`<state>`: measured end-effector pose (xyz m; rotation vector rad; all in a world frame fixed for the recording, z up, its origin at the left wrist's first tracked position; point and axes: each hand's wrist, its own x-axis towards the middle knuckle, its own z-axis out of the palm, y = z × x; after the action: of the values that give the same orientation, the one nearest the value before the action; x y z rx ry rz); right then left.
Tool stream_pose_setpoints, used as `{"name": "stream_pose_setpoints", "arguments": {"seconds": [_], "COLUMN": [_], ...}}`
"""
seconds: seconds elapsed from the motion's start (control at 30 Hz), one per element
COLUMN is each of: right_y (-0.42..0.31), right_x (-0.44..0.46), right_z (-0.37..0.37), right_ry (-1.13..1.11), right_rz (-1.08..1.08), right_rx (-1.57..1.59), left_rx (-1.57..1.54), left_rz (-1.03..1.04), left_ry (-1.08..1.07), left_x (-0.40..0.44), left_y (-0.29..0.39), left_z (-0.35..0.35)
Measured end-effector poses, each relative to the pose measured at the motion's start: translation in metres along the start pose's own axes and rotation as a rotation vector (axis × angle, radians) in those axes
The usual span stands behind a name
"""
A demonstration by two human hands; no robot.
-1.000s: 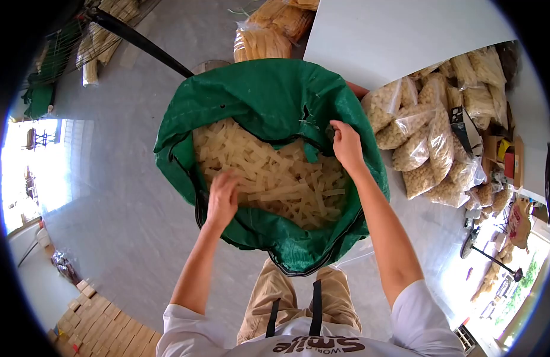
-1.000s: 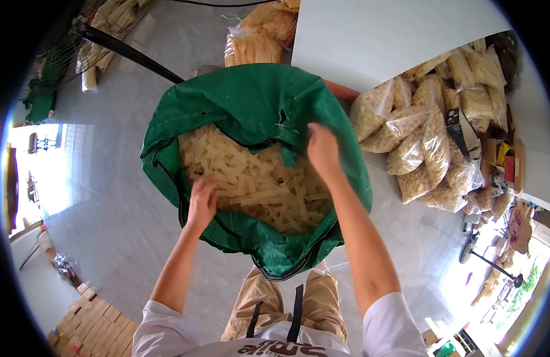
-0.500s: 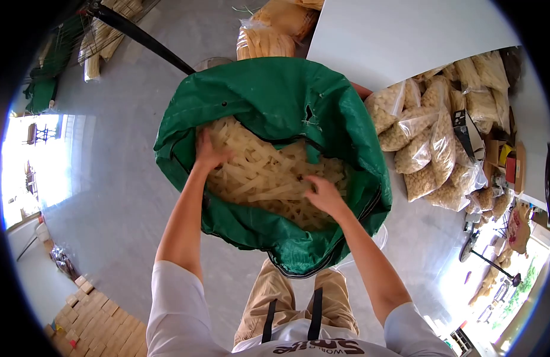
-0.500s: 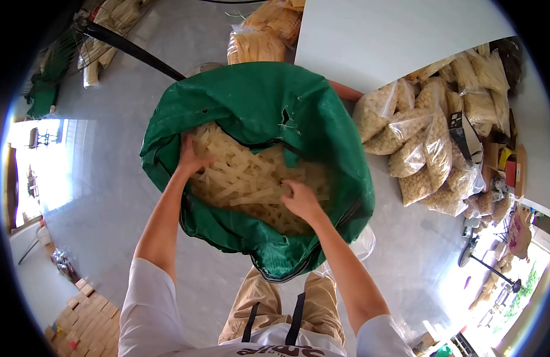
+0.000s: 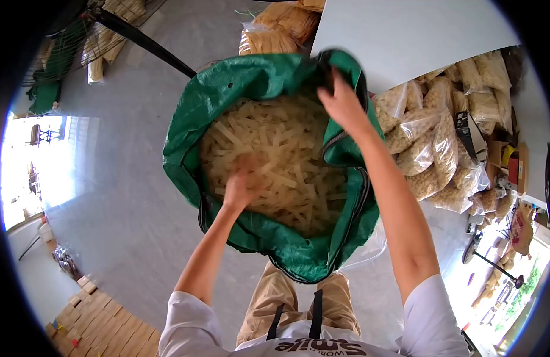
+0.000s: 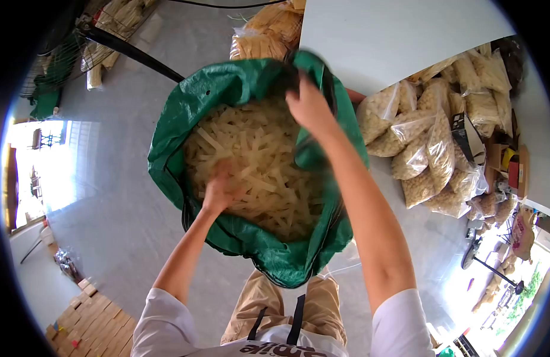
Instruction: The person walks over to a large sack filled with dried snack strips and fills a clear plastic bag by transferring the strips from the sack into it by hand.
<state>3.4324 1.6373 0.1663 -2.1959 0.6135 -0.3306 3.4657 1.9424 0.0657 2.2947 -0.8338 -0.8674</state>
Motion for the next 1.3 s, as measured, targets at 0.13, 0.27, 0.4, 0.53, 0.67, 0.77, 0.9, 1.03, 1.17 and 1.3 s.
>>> {"name": "stream_pose_setpoints", "arguments": {"seconds": [0.13,0.27,0.4,0.53,0.67,0.77,0.9,1.03,1.17,1.3], "right_y": [0.015,0.067,0.08,0.053,0.079,0.084,0.034,0.044,0.043,0.037], "right_x": [-0.044,-0.05,-0.055,-0.071,-0.083,-0.094,-0.123,-0.153,-0.153,-0.152], "right_z": [0.041,0.108,0.12,0.103,0.121,0.141,0.123,0.128,0.126,0.127], "right_ry": [-0.262,-0.19,-0.342,-0.476,-0.565,-0.515,-0.373,-0.524,-0.244,-0.426], "right_rz": [0.152,0.342,0.288,0.233,0.109,0.061,-0.026,0.115,0.177,0.293], "right_rx": [0.055,-0.099,0.12,-0.017,-0.219,-0.108,-0.14,0.06,-0.002,0.13], "left_rx": [-0.081,-0.229,-0.142,-0.277,-0.352,-0.316,-0.24,-0.266,-0.359,-0.463], "left_rz": [-0.281,-0.341,-0.493,-0.505,-0.446,-0.448,-0.273,-0.179,-0.393,-0.234], "left_ry": [0.457,0.149,0.045,0.002,0.201,0.177,0.04,0.056,0.224,0.082], "left_x": [-0.006,0.005,-0.002,-0.016,-0.007,-0.007,-0.027,-0.034,-0.028,-0.028], "left_y": [-0.007,-0.066,-0.038,-0.023,-0.02,-0.016,-0.02,-0.011,-0.007,-0.001], "left_z": [-0.031,-0.019,-0.006,0.002,0.019,0.014,0.021,0.024,0.022,0.016]}}
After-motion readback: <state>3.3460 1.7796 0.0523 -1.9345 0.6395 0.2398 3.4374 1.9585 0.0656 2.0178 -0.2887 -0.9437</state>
